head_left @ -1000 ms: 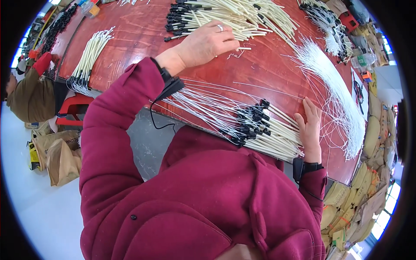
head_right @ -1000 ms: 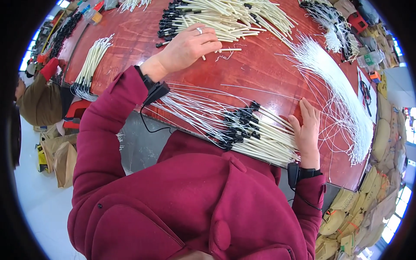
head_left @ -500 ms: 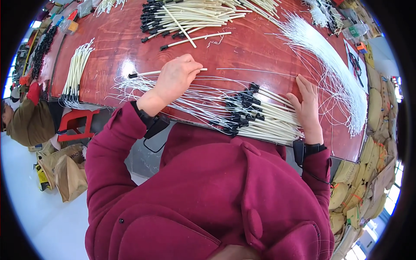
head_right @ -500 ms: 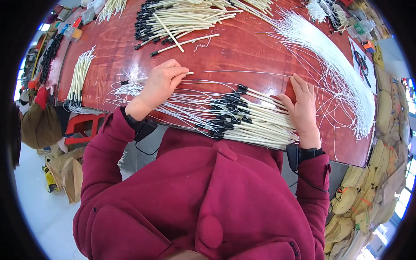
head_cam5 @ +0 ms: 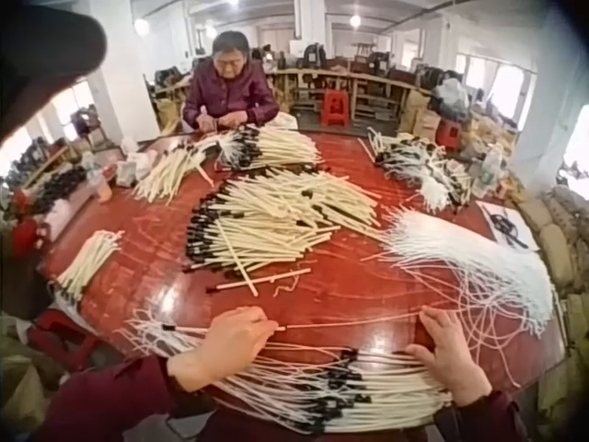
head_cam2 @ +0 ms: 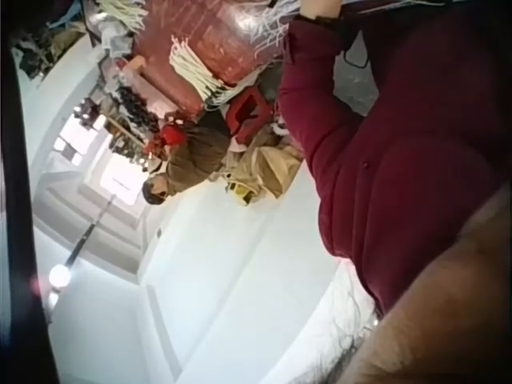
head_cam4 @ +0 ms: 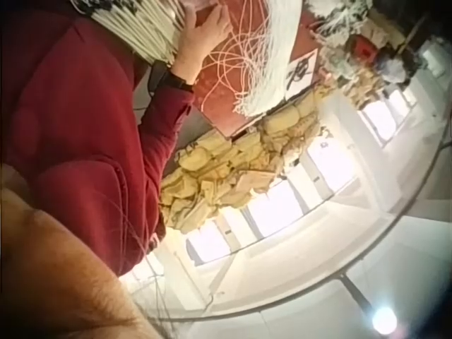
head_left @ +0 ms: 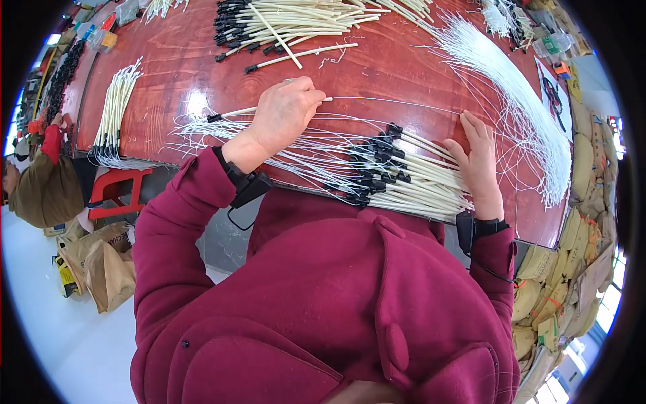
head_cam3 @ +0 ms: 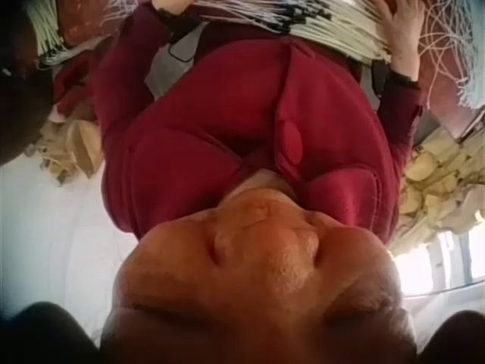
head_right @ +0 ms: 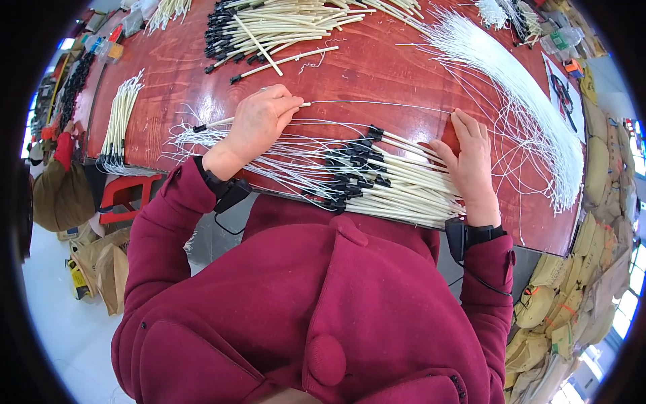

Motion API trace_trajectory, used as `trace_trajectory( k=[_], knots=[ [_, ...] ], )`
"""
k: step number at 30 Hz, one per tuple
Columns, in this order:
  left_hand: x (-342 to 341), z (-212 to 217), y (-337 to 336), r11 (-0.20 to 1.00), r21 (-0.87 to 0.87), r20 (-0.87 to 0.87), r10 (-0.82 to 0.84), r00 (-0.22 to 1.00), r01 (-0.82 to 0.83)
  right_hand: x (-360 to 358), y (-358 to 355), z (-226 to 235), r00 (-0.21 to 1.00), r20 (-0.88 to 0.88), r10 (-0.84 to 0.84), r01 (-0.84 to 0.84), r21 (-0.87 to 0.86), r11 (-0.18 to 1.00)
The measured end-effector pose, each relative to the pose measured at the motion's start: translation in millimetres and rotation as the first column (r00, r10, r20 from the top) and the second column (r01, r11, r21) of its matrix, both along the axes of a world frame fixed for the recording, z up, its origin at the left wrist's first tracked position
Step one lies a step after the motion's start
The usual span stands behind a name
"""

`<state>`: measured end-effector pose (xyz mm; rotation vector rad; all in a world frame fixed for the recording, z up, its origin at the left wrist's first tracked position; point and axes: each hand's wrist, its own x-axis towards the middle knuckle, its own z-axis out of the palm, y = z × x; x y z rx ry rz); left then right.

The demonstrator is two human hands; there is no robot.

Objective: Organizing and bundling thin white electronic components or cables with black connectors on a workbench.

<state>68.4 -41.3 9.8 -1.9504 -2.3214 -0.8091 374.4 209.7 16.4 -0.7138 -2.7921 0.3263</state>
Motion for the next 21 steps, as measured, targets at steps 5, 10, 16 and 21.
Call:
trace_trajectory(
  k=[5, 10, 16, 21],
  knots=[
    [-1.9, -3.5, 3.2, 1.000, 0.026, -0.015, -0.006, 1.000, 0.006, -0.6, -1.1, 2.0, 1.000, 0.007, -0.001, 0.001, -0.011, 1.000],
    [-0.1, 0.2, 4.7, 1.000, -0.025, 0.002, 0.014, 1.000, -0.014, -1.0, -0.6, 1.9, 1.000, 0.002, -0.002, 0.002, -0.007, 1.000],
    [-1.2, -0.8, 15.9, 1.000, -0.011, -0.069, -0.026, 0.997, 0.026, -3.0, -0.1, 5.5, 1.000, 0.008, 0.013, -0.014, 0.003, 1.000],
    [8.4, -4.0, 70.6, 0.968, -0.073, -0.275, -0.250, 0.929, 0.239, -7.5, 5.2, 4.5, 0.998, 0.017, 0.053, -0.052, -0.019, 0.998]
  ],
)
